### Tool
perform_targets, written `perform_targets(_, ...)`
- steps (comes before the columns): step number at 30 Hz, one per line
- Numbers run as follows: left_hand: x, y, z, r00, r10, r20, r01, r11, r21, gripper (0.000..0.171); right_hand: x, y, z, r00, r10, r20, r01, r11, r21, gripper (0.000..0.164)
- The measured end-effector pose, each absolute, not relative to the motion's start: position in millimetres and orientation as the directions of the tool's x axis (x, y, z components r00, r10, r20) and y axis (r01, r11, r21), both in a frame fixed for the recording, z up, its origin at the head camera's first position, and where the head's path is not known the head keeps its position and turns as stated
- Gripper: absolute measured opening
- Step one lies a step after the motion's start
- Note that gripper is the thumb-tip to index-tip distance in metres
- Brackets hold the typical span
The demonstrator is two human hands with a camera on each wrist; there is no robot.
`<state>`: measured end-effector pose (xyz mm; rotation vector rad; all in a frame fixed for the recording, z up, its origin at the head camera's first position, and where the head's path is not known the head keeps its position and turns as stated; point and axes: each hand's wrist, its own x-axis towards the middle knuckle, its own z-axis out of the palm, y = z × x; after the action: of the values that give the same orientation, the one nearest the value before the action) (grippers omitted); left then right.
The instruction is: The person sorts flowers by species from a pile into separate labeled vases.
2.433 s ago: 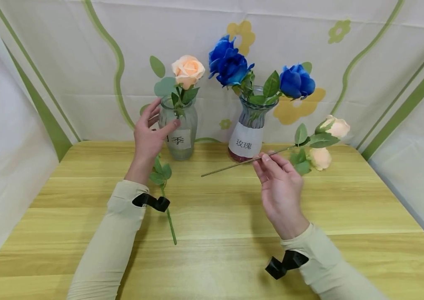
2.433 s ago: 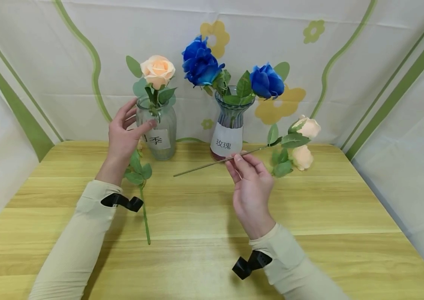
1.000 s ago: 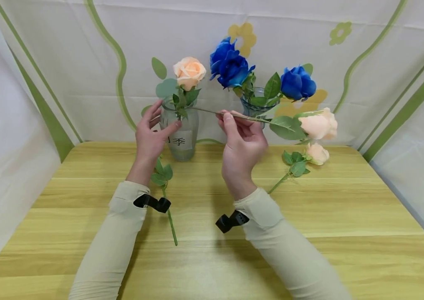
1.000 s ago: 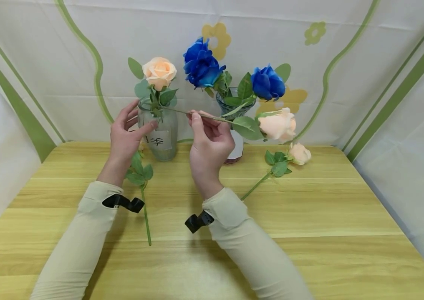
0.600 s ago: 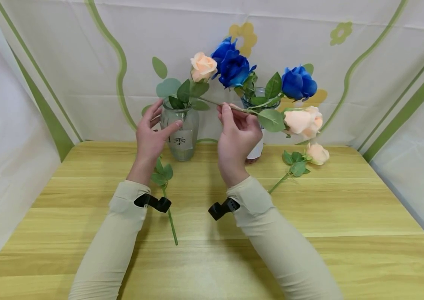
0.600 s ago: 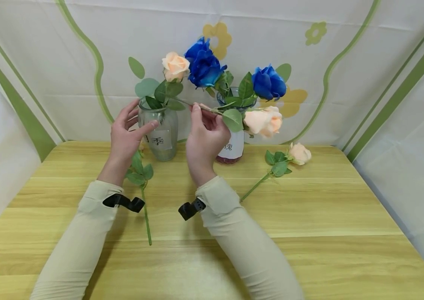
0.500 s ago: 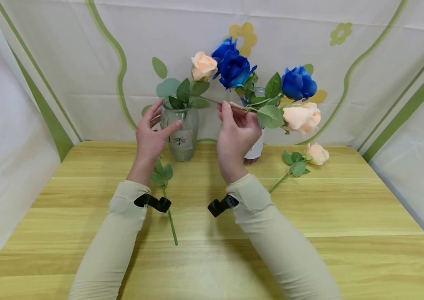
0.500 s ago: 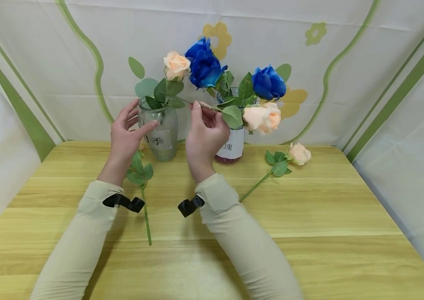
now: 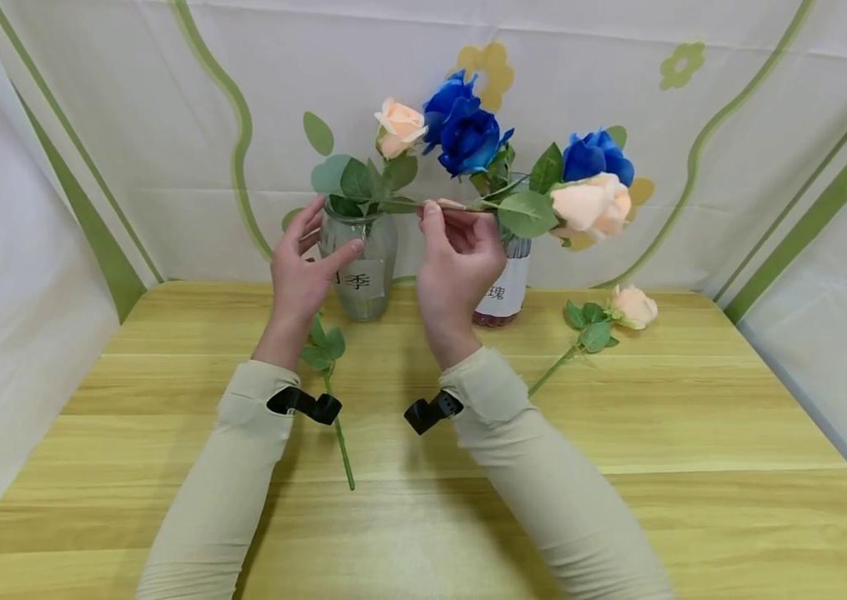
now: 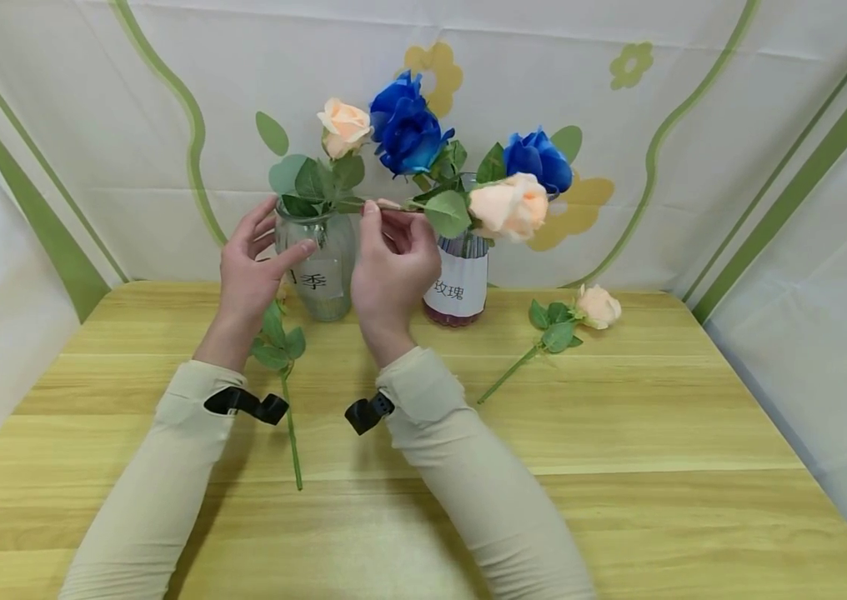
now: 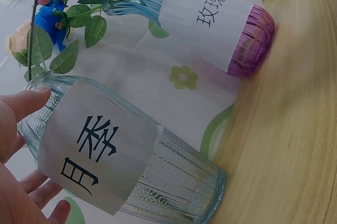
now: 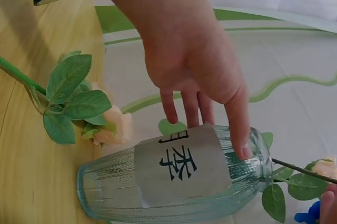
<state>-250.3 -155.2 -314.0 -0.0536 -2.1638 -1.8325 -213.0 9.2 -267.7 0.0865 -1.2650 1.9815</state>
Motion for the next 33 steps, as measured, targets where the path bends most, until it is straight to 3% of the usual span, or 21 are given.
perform_targets(11, -250.9, -154.3, -313.3, -0.952, -0.171, 0.255, 0.222, 0.193, 0.956, 0.076, -221.6, -3.0, -271.7, -0.712, 0.542, 0.446, -0.586, -0.109, -0.803, 0.005)
perform_targets(33, -249.9, -154.9, -312.8, -0.954, -0.172, 0.246, 0.21, 0.205, 0.956, 0.076, -241.5, -26.4, -274.1, -0.833, 0.457, 0.31, -0.369, -0.042, -0.929, 0.013)
